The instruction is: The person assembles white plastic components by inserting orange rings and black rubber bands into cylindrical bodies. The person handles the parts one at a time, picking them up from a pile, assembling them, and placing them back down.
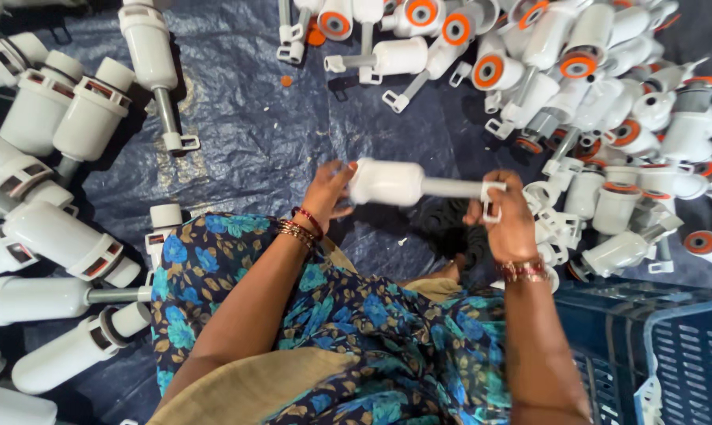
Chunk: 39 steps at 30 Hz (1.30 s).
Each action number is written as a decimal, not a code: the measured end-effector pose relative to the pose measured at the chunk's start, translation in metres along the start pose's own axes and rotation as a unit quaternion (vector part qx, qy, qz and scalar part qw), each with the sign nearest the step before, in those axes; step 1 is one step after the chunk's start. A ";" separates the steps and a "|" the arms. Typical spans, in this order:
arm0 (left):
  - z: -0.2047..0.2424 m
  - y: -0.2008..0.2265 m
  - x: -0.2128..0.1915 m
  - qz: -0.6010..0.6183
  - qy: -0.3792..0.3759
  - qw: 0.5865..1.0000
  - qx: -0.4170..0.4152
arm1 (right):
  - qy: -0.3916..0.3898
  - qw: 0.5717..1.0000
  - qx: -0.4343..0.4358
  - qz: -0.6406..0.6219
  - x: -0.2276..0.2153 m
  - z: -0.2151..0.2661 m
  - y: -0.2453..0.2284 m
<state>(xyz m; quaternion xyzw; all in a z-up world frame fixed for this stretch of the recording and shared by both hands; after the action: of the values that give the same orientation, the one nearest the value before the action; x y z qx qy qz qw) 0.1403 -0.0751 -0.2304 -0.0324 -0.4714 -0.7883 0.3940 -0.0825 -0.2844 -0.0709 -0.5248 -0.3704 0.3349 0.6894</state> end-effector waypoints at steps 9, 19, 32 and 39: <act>0.022 -0.011 0.014 0.088 -0.173 0.979 0.066 | -0.041 0.995 -0.041 -0.078 0.017 0.028 0.062; -0.017 -0.028 -0.068 0.064 0.122 0.978 0.154 | 0.144 0.813 0.123 0.551 -0.108 -0.010 0.116; 0.007 0.000 -0.014 -0.212 -0.004 0.935 0.283 | -0.104 0.755 0.142 0.632 0.018 -0.028 0.152; 0.006 -0.002 -0.020 -0.014 -0.048 0.964 0.263 | 0.161 0.760 0.117 0.619 -0.134 0.000 0.095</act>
<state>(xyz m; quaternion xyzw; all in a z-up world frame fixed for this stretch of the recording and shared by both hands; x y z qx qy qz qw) 0.1503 -0.0583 -0.2372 0.0411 -0.6806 -0.6396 0.3550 -0.1562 -0.3767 -0.1844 -0.6010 0.1933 0.6403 0.4375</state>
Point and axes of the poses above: each hand's wrist, its own z-axis away from the middle knuckle, its own x-axis out of the palm, y = z × x, the point moved 7 cm from there along -z, towards the middle knuckle, and after that the axes turned 14 degrees about -y, right-handed, at the moved point
